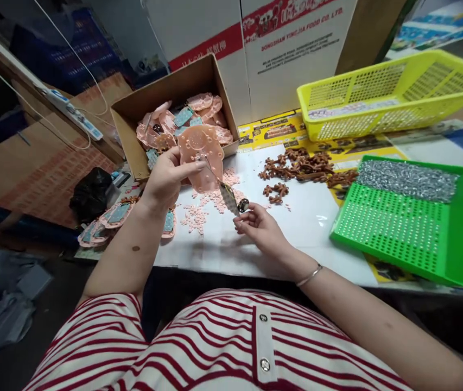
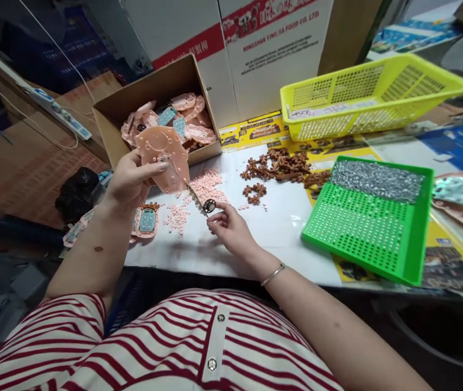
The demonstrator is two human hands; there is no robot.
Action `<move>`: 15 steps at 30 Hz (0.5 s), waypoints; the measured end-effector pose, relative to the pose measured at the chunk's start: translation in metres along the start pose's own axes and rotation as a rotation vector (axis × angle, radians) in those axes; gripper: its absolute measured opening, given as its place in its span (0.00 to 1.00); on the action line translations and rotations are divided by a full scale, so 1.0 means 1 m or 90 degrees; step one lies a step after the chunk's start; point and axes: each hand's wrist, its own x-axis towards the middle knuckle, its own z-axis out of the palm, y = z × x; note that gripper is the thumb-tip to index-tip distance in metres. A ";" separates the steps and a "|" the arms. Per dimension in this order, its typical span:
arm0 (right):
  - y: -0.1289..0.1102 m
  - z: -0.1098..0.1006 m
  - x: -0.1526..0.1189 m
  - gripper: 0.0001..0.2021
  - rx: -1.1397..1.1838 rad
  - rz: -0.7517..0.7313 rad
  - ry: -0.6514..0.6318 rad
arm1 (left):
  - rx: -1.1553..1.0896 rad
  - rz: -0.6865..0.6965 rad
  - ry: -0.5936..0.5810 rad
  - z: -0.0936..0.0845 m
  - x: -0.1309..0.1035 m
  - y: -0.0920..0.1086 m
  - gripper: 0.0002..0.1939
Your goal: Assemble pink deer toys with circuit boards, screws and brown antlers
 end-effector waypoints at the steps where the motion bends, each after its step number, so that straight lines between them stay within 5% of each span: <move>1: 0.000 0.000 -0.001 0.30 0.013 -0.008 0.003 | -0.004 -0.009 -0.005 0.004 -0.002 -0.004 0.20; 8: -0.007 -0.003 -0.008 0.23 0.094 -0.091 -0.043 | -0.013 -0.040 -0.002 0.013 -0.005 -0.017 0.19; 15: -0.014 -0.016 -0.023 0.25 0.123 -0.062 -0.117 | -0.044 -0.040 0.010 0.007 -0.012 -0.022 0.21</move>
